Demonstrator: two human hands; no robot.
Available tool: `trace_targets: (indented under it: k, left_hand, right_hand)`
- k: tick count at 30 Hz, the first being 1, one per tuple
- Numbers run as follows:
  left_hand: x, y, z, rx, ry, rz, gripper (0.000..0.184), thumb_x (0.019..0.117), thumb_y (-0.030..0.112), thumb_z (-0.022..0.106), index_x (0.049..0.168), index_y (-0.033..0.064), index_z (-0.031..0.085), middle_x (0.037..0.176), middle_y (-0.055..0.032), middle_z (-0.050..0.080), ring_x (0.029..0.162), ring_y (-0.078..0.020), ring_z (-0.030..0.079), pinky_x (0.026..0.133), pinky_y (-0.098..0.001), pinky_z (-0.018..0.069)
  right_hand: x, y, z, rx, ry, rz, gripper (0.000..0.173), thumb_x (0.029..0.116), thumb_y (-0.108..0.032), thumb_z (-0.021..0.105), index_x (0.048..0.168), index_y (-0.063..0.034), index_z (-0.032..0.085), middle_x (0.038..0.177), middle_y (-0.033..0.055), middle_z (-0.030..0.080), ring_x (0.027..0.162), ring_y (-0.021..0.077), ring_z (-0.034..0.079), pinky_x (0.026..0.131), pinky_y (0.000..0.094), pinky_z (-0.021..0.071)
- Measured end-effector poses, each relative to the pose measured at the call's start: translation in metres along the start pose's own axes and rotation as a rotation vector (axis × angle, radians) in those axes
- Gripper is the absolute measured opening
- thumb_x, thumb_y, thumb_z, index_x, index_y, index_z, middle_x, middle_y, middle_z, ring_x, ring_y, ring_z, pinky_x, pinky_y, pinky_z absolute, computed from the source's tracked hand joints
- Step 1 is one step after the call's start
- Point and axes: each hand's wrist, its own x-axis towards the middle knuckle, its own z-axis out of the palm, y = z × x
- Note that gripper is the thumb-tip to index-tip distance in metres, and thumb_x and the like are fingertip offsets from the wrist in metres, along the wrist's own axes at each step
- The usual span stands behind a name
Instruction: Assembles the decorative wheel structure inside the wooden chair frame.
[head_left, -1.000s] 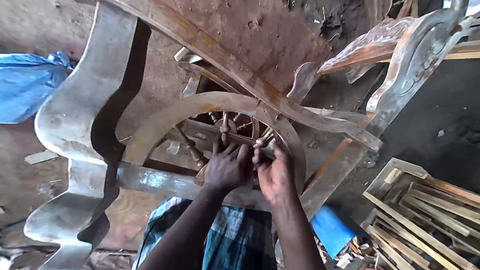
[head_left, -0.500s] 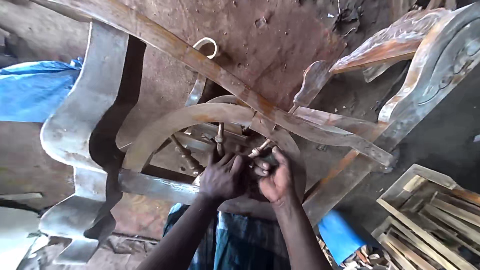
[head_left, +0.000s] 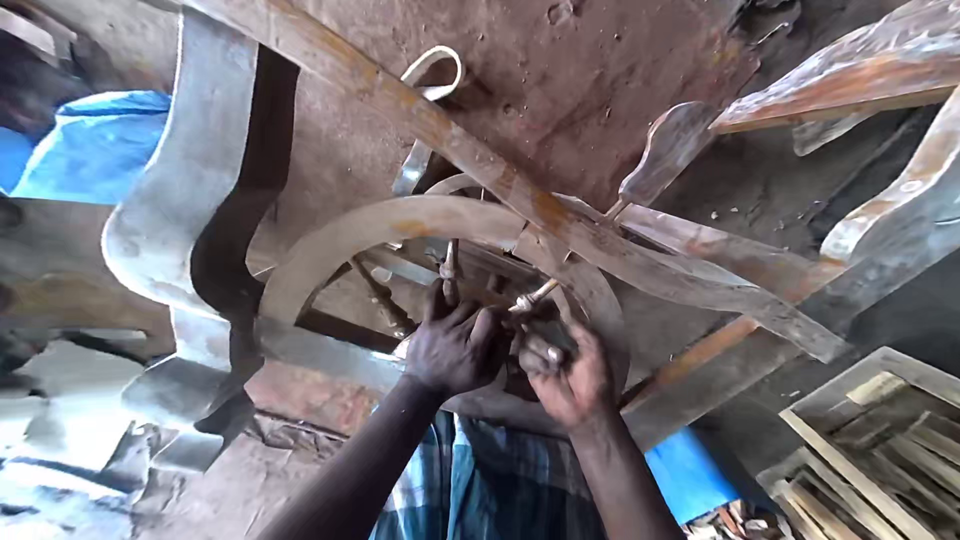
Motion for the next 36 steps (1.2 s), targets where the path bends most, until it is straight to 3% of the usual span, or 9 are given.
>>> trace_targets:
  k: [2, 7, 11, 16, 20, 24, 29, 33, 36]
  left_hand:
    - [0.002, 0.000, -0.001, -0.009, -0.012, -0.003, 0.030, 0.0972, 0.035, 0.052, 0.103, 0.0111, 0.068, 0.081, -0.0039, 0.071, 0.081, -0.0225, 0.070, 0.106, -0.0607, 0.0407]
    - [0.002, -0.001, 0.001, -0.008, -0.012, -0.002, 0.029, 0.0979, 0.037, 0.055, 0.103, 0.0119, 0.069, 0.080, -0.0023, 0.071, 0.079, -0.0201, 0.069, 0.106, -0.0602, 0.0418]
    - [0.000, 0.003, -0.003, -0.013, -0.026, -0.017, 0.029, 0.0967, 0.034, 0.053, 0.107, 0.0117, 0.069, 0.082, -0.0031, 0.072, 0.081, -0.0214, 0.069, 0.107, -0.0597, 0.0406]
    - [0.000, 0.000, 0.000, -0.012, -0.027, -0.003, 0.030, 0.0984, 0.036, 0.055, 0.107, 0.0111, 0.069, 0.081, -0.0025, 0.071, 0.080, -0.0202, 0.069, 0.107, -0.0598, 0.0403]
    - [0.000, 0.003, -0.003, -0.023, -0.045, -0.018, 0.032, 0.0964, 0.036, 0.053, 0.107, 0.0109, 0.069, 0.084, -0.0037, 0.073, 0.083, -0.0225, 0.071, 0.110, -0.0629, 0.0384]
    - [0.002, 0.001, -0.001, -0.024, -0.021, -0.003, 0.031, 0.0980, 0.038, 0.054, 0.104, 0.0113, 0.069, 0.082, -0.0038, 0.073, 0.081, -0.0227, 0.070, 0.109, -0.0618, 0.0391]
    - [0.003, 0.003, -0.003, -0.034, -0.002, -0.011, 0.033, 0.0934, 0.038, 0.051, 0.104, 0.0120, 0.068, 0.085, -0.0056, 0.073, 0.084, -0.0249, 0.071, 0.109, -0.0616, 0.0383]
    - [0.001, 0.000, -0.001, -0.028, 0.011, 0.006, 0.035, 0.0962, 0.040, 0.047, 0.099, 0.0111, 0.067, 0.084, -0.0062, 0.073, 0.084, -0.0253, 0.071, 0.108, -0.0603, 0.0395]
    - [0.000, 0.004, -0.002, -0.040, 0.032, -0.008, 0.035, 0.0950, 0.037, 0.049, 0.097, 0.0066, 0.068, 0.081, -0.0090, 0.072, 0.083, -0.0277, 0.071, 0.108, -0.0604, 0.0401]
  right_hand:
    - [0.012, -0.002, 0.013, -0.081, -0.018, 0.004, 0.040, 0.1066, -0.041, 0.036, 0.093, -0.0132, 0.061, 0.065, -0.0028, 0.052, 0.045, 0.0024, 0.044, 0.043, 0.0147, 0.0384]
    - [-0.016, -0.005, 0.002, -0.077, 0.069, 0.027, 0.044, 0.1088, -0.043, 0.039, 0.109, -0.0075, 0.065, 0.069, 0.0029, 0.056, 0.049, 0.0061, 0.048, 0.047, 0.0184, 0.0433]
    - [0.004, -0.002, 0.012, -0.256, 0.009, -0.002, 0.039, 0.1085, -0.044, 0.035, 0.097, -0.0168, 0.061, 0.066, -0.0049, 0.051, 0.047, 0.0014, 0.042, 0.045, 0.0146, 0.0371]
    - [-0.020, -0.003, 0.001, -0.286, 0.087, -0.002, 0.047, 0.1101, -0.045, 0.033, 0.108, -0.0106, 0.064, 0.066, 0.0015, 0.054, 0.049, 0.0067, 0.047, 0.048, 0.0204, 0.0423]
    - [-0.004, 0.000, 0.014, -0.441, 0.060, -0.019, 0.047, 0.1070, -0.059, 0.033, 0.105, -0.0209, 0.060, 0.072, -0.0031, 0.055, 0.050, 0.0033, 0.047, 0.046, 0.0163, 0.0397]
    - [-0.038, 0.009, 0.021, -0.309, 0.136, -0.042, 0.048, 0.1103, -0.047, 0.032, 0.113, -0.0114, 0.063, 0.073, 0.0053, 0.062, 0.053, 0.0097, 0.056, 0.050, 0.0222, 0.0484]
    - [-0.022, 0.011, 0.047, -0.292, 0.163, -0.123, 0.040, 0.1097, -0.049, 0.035, 0.111, -0.0162, 0.059, 0.091, 0.0044, 0.069, 0.071, 0.0113, 0.068, 0.062, 0.0232, 0.0570]
    - [-0.033, 0.025, 0.058, -0.162, 0.172, -0.216, 0.045, 0.1109, -0.047, 0.031, 0.121, -0.0134, 0.059, 0.104, 0.0104, 0.073, 0.084, 0.0185, 0.074, 0.069, 0.0298, 0.0612]
    - [-0.026, 0.029, 0.073, -0.128, 0.179, -0.242, 0.034, 0.1103, -0.046, 0.037, 0.120, -0.0181, 0.053, 0.112, 0.0059, 0.067, 0.095, 0.0167, 0.072, 0.080, 0.0295, 0.0606]
